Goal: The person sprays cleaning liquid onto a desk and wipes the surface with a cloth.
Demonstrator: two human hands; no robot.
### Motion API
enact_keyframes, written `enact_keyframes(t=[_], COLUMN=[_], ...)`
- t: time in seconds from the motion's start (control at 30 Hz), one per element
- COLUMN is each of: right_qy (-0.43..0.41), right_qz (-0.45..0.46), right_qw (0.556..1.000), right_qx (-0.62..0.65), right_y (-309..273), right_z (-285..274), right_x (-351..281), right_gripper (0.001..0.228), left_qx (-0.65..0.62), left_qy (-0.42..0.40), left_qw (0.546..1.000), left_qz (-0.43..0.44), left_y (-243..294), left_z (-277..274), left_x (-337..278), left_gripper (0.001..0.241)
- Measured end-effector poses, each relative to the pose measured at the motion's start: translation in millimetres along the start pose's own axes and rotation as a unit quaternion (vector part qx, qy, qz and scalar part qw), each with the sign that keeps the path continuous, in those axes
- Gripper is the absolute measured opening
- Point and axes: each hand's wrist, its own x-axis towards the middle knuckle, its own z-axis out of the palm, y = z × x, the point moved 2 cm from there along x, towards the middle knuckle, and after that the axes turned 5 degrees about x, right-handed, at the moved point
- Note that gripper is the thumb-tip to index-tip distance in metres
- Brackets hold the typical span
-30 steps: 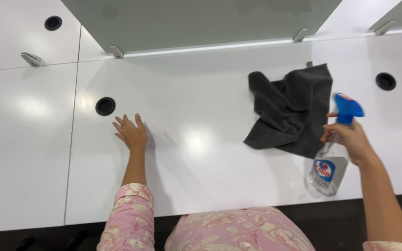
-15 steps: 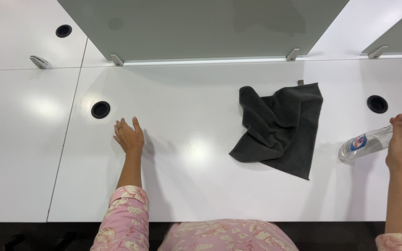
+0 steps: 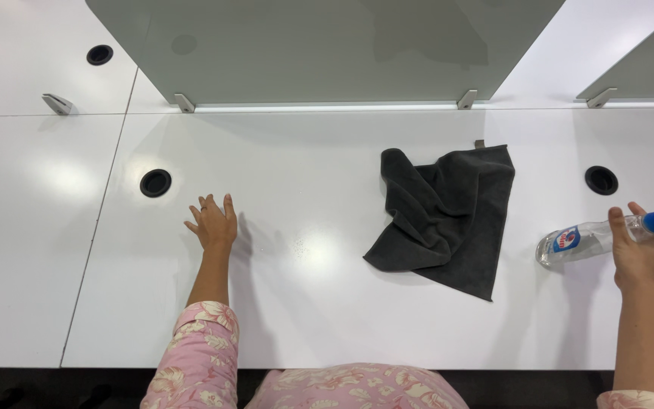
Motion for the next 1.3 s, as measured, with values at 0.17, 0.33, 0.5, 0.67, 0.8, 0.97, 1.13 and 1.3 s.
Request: enact_keyframes(t=[0.17, 0.33, 0.5, 0.67, 0.8, 0.97, 1.13, 1.3], right_qy=[0.009, 0.034, 0.123, 0.191, 0.126, -0.185, -0.289, -0.396], right_qz=[0.028, 0.107, 0.254, 0.402, 0.005, -0.050, -0.079, -0.027], right_qw=[0.999, 0.990, 0.954, 0.885, 0.967, 0.975, 0.937, 0.895], right_qx=[-0.035, -0.086, -0.104, -0.133, -0.222, -0.110, -0.178, -0.202], right_y=[6.8, 21.0, 46.9, 64.3, 15.4, -39.5, -30.2, -3.5], right_z=[1.0, 8.5, 47.6, 137.1, 223.1, 301.9, 356.0, 378.0], right_x=[-3.9, -17.3, -56.3, -122.5, -151.0, -114.9, -70.3, -41.7], right_gripper=[0.100, 0.126, 0.138, 0.124, 0.087, 0.023, 0.036, 0.053], left_qx=[0.003, 0.005, -0.003, -0.001, -0.009, -0.003, 0.024, 0.026], left_qy=[-0.005, -0.010, -0.022, -0.017, -0.011, -0.008, 0.003, 0.025], left_qw=[1.000, 1.000, 1.000, 1.000, 1.000, 0.998, 0.993, 0.983], left_qz=[0.003, 0.004, 0.000, 0.008, 0.025, 0.061, 0.113, 0.178], left_y=[0.7, 4.7, 2.2, -2.5, -5.5, -12.5, -19.7, -21.9], left_z=[5.2, 7.4, 8.7, 13.4, 12.3, 7.2, 4.5, 8.2], left_x=[4.0, 7.4, 5.7, 3.0, 1.9, 5.7, 25.6, 55.2], left_gripper=[0.070, 0.070, 0.068, 0.067, 0.067, 0.065, 0.056, 0.048])
